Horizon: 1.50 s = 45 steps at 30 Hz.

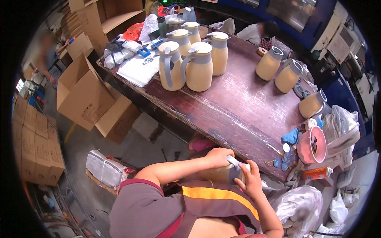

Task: The person assembles beige pitchers by attaching lids and securing them with rubber bands. They pick up each pitcher, place a lid on top, and then wrap a rubber band around the neck to hold the lid in place. The finished pitchers are placed on the table.

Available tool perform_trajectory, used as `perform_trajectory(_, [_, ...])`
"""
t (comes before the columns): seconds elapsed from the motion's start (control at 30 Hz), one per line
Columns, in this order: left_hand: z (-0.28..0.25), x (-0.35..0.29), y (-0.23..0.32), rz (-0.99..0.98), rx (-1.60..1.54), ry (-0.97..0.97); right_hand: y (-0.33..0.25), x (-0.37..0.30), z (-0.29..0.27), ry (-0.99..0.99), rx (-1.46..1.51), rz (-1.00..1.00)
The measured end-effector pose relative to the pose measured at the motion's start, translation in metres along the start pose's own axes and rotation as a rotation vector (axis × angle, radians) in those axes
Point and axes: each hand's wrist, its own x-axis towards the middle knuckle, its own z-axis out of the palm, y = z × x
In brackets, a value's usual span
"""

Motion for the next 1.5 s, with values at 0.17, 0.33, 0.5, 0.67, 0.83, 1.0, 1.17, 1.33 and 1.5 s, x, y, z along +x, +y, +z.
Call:
perform_trajectory(0.17, [0.029, -0.036, 0.03, 0.017, 0.086, -0.226, 0.022, -0.014, 0.01, 0.104, 0.202, 0.348])
perform_trajectory(0.33, [0.067, -0.034, 0.01, 0.274, 0.015, -0.14, 0.027, -0.024, 0.019, 0.186, 0.319, 0.543])
perform_trajectory(0.5, [0.002, 0.015, -0.01, 0.142, -0.132, -0.012, 0.007, -0.015, 0.007, 0.027, 0.216, 0.044])
perform_trajectory(0.67, [-0.008, 0.022, -0.045, 0.176, -0.277, 0.005, -0.002, 0.016, 0.0, -0.038, -0.027, -0.228])
perform_trajectory(0.83, [-0.009, 0.006, -0.032, -0.01, -0.063, 0.065, 0.006, 0.025, 0.008, 0.07, 0.038, -0.092])
perform_trajectory(1.0, [-0.005, -0.03, 0.013, 0.116, -0.296, -0.408, 0.028, 0.014, 0.007, 0.15, 0.293, 0.225])
perform_trajectory(1.17, [0.01, -0.02, 0.022, 0.004, -0.452, -0.38, 0.035, 0.005, 0.013, 0.218, 0.259, 0.337])
perform_trajectory(1.33, [0.017, -0.031, 0.043, -0.187, -0.691, -0.242, 0.06, 0.012, 0.018, 0.501, 0.904, 0.338])
perform_trajectory(1.5, [0.021, -0.019, 0.042, -0.21, -0.833, -0.066, 0.106, -0.018, 0.024, 0.676, 0.196, 0.58])
